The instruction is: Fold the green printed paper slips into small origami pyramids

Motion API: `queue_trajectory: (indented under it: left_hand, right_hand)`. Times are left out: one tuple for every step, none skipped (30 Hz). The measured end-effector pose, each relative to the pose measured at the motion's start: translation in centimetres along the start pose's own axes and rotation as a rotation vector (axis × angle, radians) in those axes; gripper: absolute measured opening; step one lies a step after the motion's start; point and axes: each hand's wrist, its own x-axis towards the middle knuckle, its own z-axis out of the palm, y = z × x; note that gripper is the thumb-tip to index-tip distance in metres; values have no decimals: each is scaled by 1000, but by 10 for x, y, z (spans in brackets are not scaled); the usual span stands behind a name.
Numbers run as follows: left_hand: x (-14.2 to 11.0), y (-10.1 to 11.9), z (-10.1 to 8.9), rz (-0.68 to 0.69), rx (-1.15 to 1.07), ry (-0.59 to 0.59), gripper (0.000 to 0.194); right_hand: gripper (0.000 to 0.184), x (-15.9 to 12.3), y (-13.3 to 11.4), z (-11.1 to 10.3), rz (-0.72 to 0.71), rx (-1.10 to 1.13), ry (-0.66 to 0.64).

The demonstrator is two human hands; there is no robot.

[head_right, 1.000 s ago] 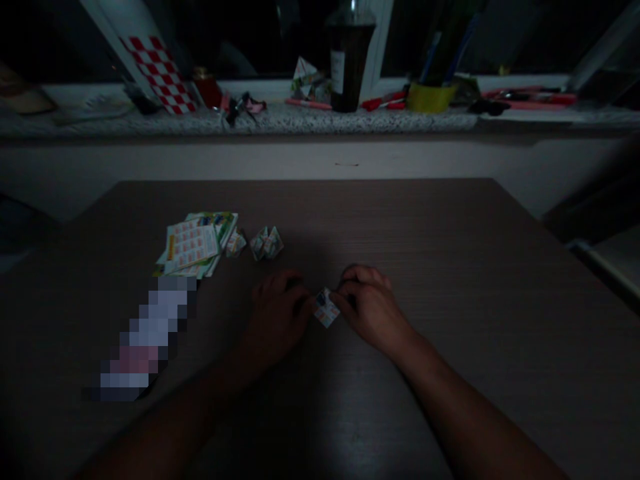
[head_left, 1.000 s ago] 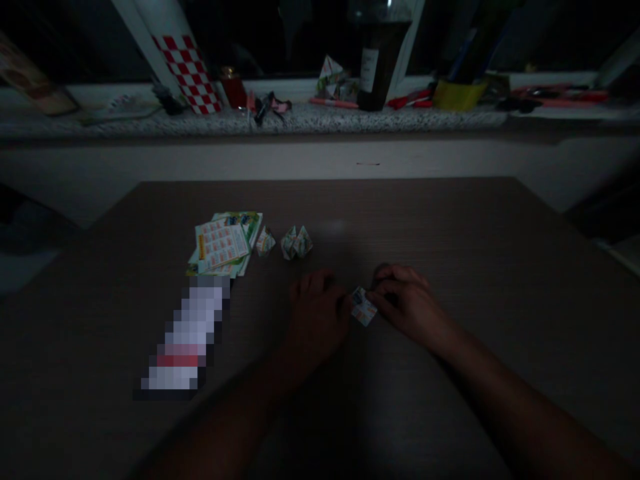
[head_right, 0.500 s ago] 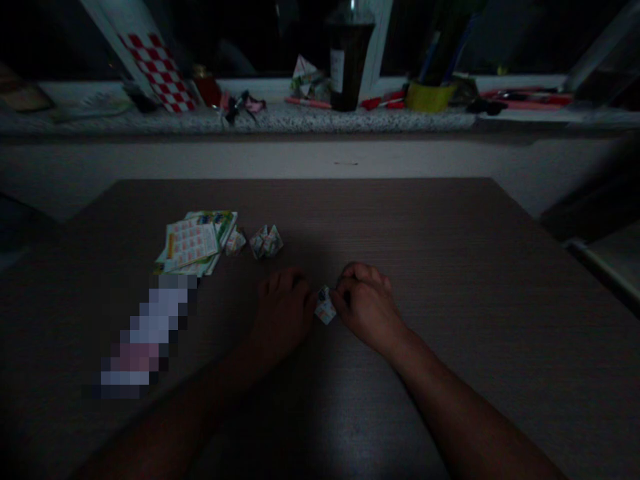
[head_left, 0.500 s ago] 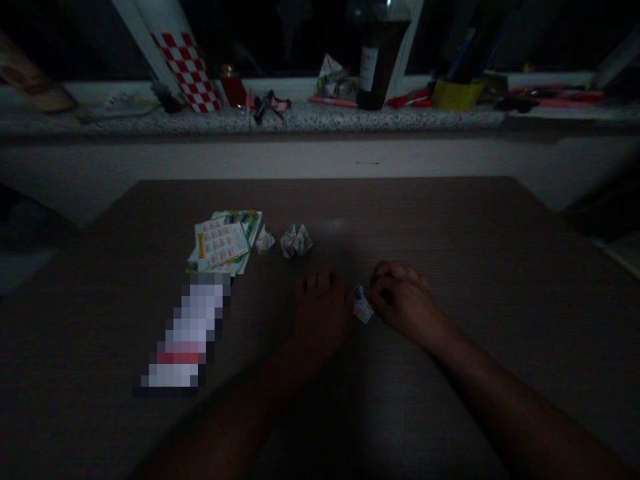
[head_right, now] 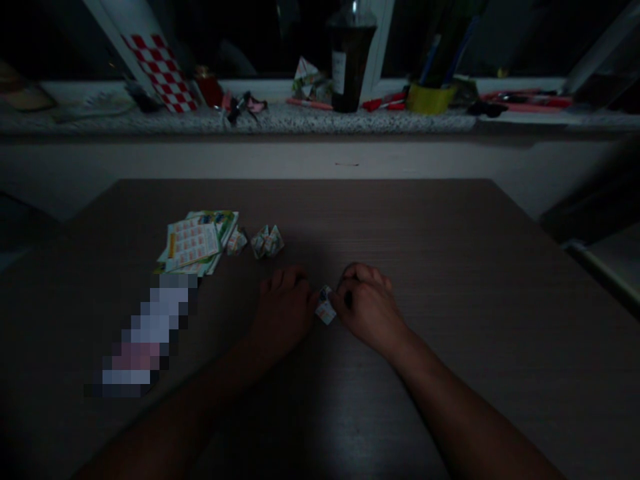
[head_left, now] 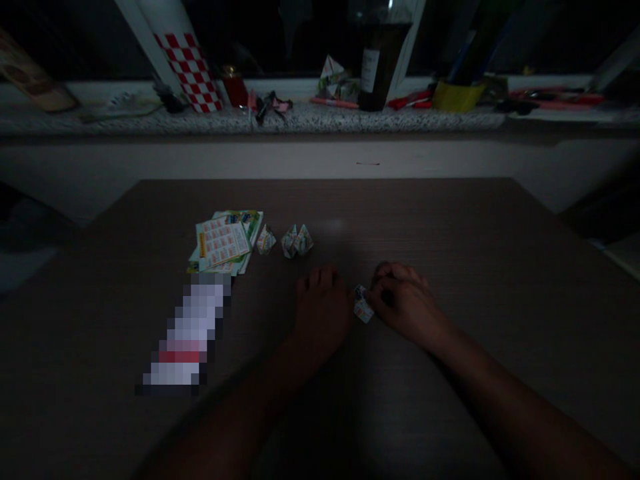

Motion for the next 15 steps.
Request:
queue_trajectory:
  left_hand:
    - [0,0,-1,1,-2,-5,27]
    - [0,1,-1,1,-5,-11,27]
    - [0,1,-2,2,-8,-17,26]
    - [0,1,-2,2,-9,-22,26]
    - [1,1,-2,0,-8,-23,26]
    - [1,1,-2,-1,-5,-20,25]
    - [1,1,-2,-2,1,-15,25]
    - [1,1,-1,0,7,-12,25]
    - [1,1,-1,3,13,-12,26]
    - [1,1,-1,5,17,-15,26]
    - [1,1,0,7,21,-17,27]
    - [1,1,0,9,24,-18,27]
    - [1,1,0,10,25,-17,27]
    - [2,1,-1,9,26,-15,27]
    - [2,1,-1,6,26,-15,27]
  right_hand:
    - [22,0,0,0,-5,4,2]
    - [21,0,1,0,-8,6,3]
    - [21,0,1,0,-9,7,4]
    - [22,0,1,0,-8,7,5]
    - [22,-1,1,0,-7,8,5]
    - [23,-1,1,0,-6,9,5]
    - [24,-1,0,0,-5,9,6]
    - [24,-1,0,0,0,4,10]
    - [23,-1,-1,0,6,-4,11]
    - [23,-1,-2,0,15,-14,12]
    - [23,-1,-3,0,25,-25,13]
    - [23,-1,-4,0,32,-33,13]
    - [23,0,-4,0,36,-36,12]
    - [24,0,-5,0,40,-35,11]
    - [23,0,-4,0,41,-30,8]
